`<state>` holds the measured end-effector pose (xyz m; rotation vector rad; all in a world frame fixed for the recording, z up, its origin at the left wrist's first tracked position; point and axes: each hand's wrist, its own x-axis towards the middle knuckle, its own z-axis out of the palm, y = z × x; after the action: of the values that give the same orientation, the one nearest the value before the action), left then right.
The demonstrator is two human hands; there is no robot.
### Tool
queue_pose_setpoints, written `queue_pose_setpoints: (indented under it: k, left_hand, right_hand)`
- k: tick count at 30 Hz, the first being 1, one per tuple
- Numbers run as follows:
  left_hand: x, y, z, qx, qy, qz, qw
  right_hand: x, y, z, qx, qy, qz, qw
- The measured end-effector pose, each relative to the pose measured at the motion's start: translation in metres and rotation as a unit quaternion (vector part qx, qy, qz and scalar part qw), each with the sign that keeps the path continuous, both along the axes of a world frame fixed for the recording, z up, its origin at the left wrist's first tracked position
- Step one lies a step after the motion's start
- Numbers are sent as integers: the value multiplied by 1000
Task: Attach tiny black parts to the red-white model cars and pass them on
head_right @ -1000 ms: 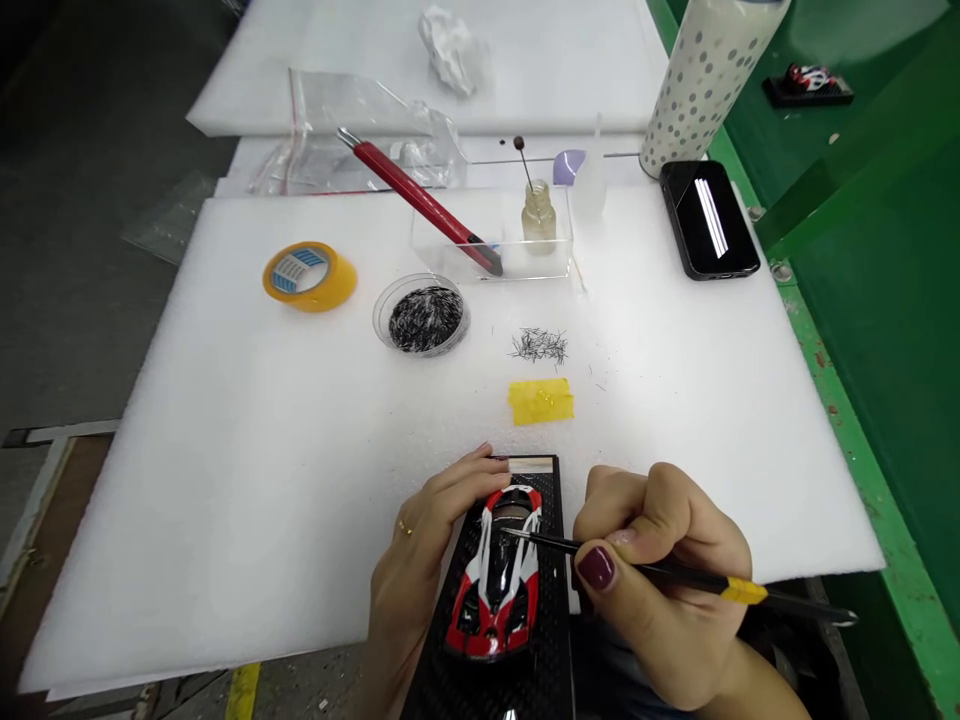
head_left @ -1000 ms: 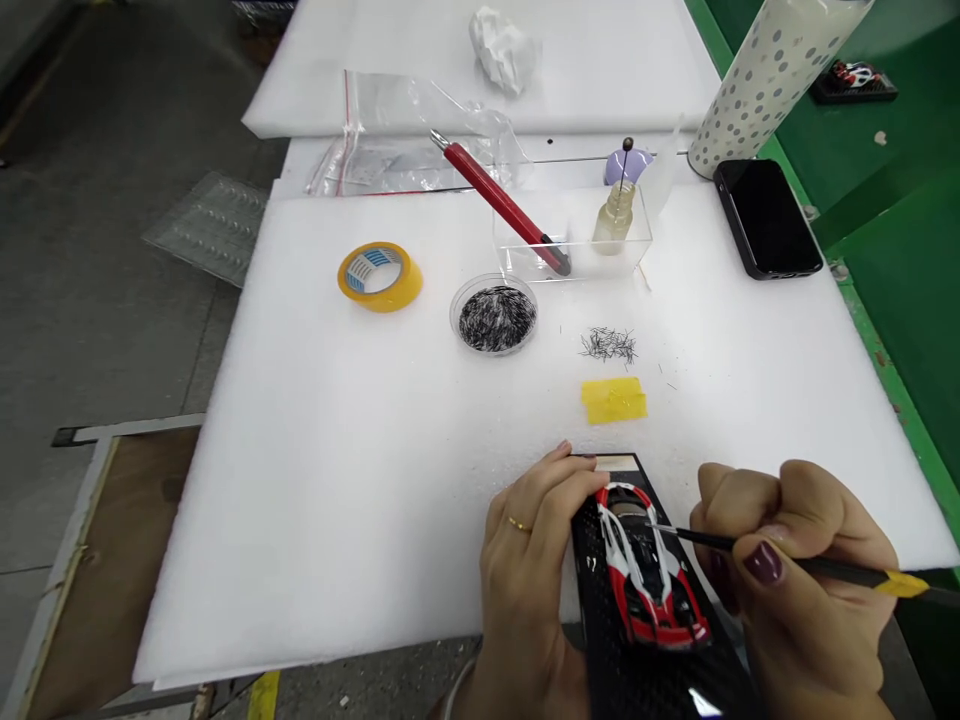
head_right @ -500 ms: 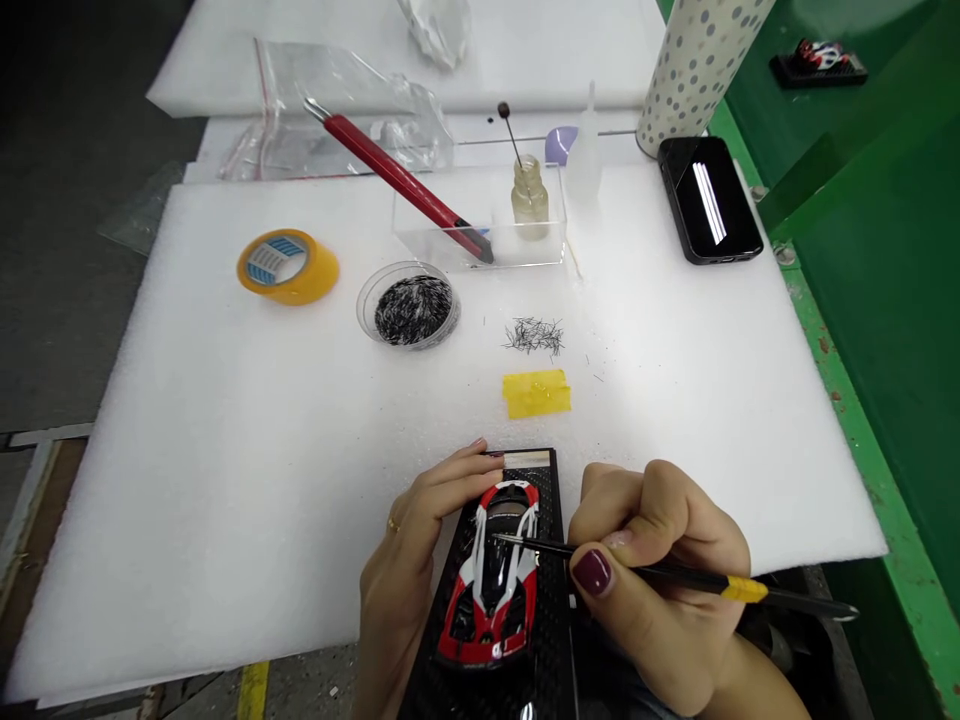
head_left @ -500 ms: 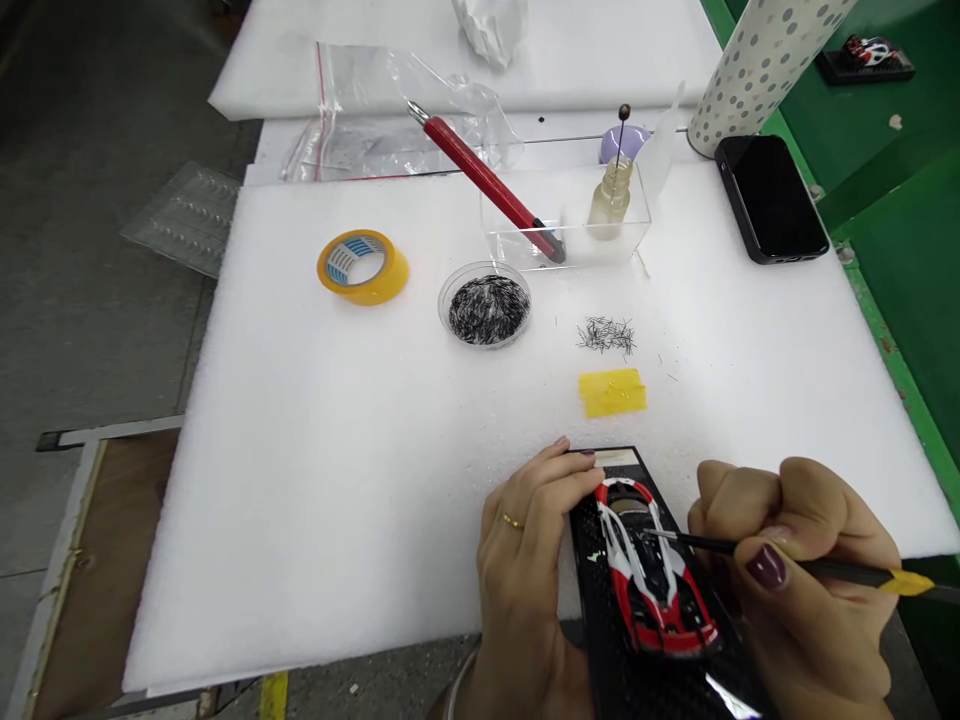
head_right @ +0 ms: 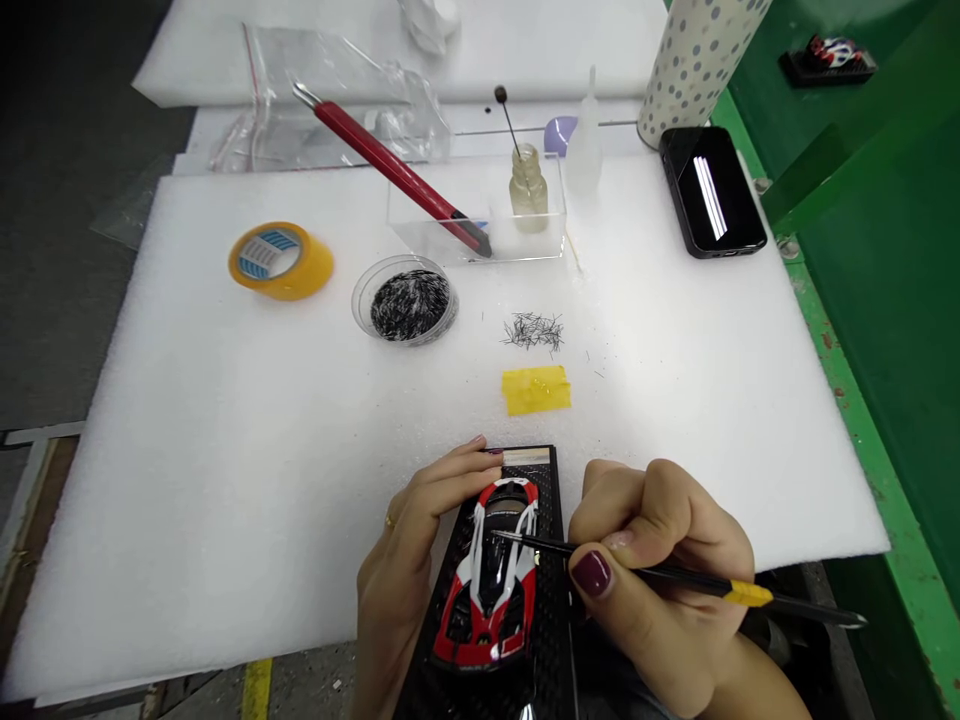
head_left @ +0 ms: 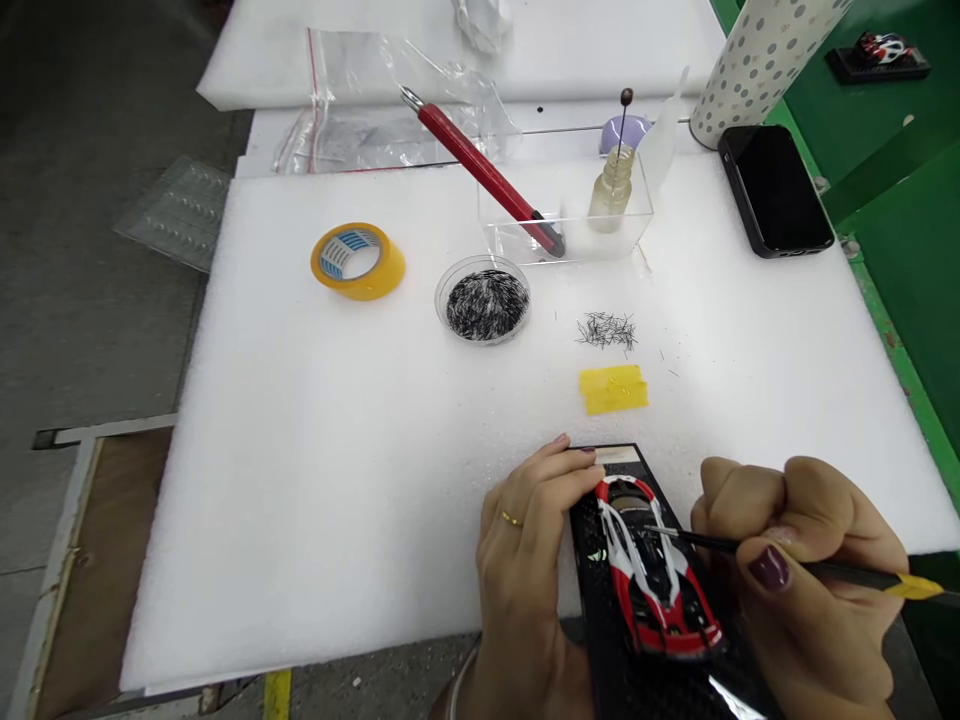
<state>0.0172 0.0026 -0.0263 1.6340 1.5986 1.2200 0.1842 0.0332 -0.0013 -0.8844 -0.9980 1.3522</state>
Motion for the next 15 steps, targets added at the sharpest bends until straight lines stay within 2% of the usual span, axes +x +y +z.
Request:
queue_pose_setpoints:
  k: [4, 15]
  left_hand:
    - [0, -1, 5, -36, -1, 4, 999]
    - [-2, -2, 8, -52, -2, -10, 999]
  right_hand:
    - [-4, 1, 3, -3, -14, -13, 1000]
    - [-4, 1, 5, -2, -24, -12, 1000]
